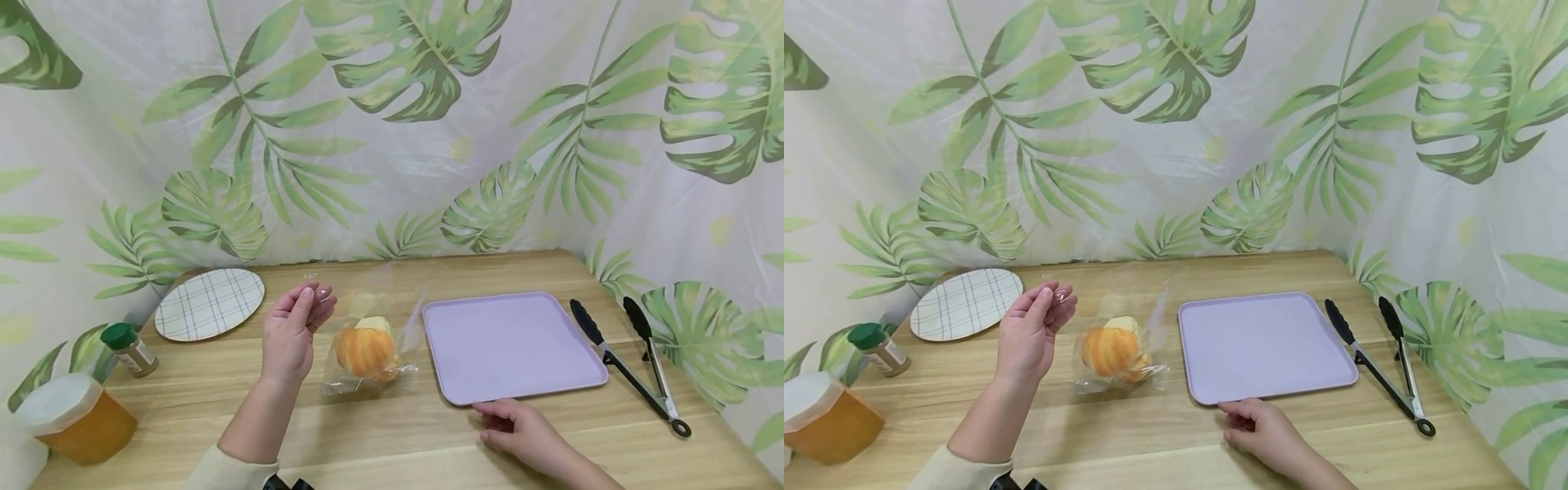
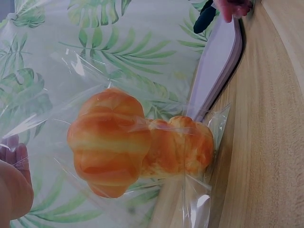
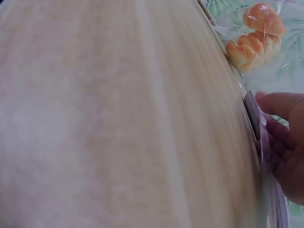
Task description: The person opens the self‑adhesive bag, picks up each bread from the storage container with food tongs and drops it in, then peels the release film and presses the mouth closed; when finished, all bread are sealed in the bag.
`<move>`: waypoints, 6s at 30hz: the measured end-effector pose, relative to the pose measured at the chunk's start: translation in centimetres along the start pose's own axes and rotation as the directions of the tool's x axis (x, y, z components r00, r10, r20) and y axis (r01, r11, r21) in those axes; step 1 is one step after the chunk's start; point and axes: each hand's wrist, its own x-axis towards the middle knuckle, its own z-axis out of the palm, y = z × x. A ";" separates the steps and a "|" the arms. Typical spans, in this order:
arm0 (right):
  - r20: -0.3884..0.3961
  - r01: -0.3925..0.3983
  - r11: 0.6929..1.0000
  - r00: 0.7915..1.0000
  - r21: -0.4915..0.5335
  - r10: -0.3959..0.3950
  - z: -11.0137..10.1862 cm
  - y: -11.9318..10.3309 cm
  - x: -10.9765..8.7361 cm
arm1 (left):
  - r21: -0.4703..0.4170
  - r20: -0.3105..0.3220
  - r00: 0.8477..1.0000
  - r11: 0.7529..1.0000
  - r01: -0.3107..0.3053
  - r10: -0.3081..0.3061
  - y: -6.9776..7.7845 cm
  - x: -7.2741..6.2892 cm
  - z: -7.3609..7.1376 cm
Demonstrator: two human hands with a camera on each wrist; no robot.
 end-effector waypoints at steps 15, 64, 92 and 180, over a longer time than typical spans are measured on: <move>-0.057 0.071 0.997 0.996 -0.006 -0.071 -0.3 -1.2 -0.3 | -0.004 0.007 1.000 1.000 -0.007 0.007 0.0 0.0 0.1; -0.235 0.067 0.930 0.972 0.360 0.021 -3.3 -10.4 15.2 | 0.242 0.247 0.969 0.966 -0.087 0.025 0.7 1.1 -2.4; -0.238 0.131 0.822 0.971 0.554 0.005 -4.0 -9.3 15.6 | 0.315 0.142 0.989 0.949 -0.017 -0.030 1.6 1.5 -3.0; -0.141 0.238 0.879 0.970 0.413 -0.196 -7.6 -8.3 14.3 | 0.524 0.291 0.953 0.847 -0.088 -0.081 1.8 2.3 -2.9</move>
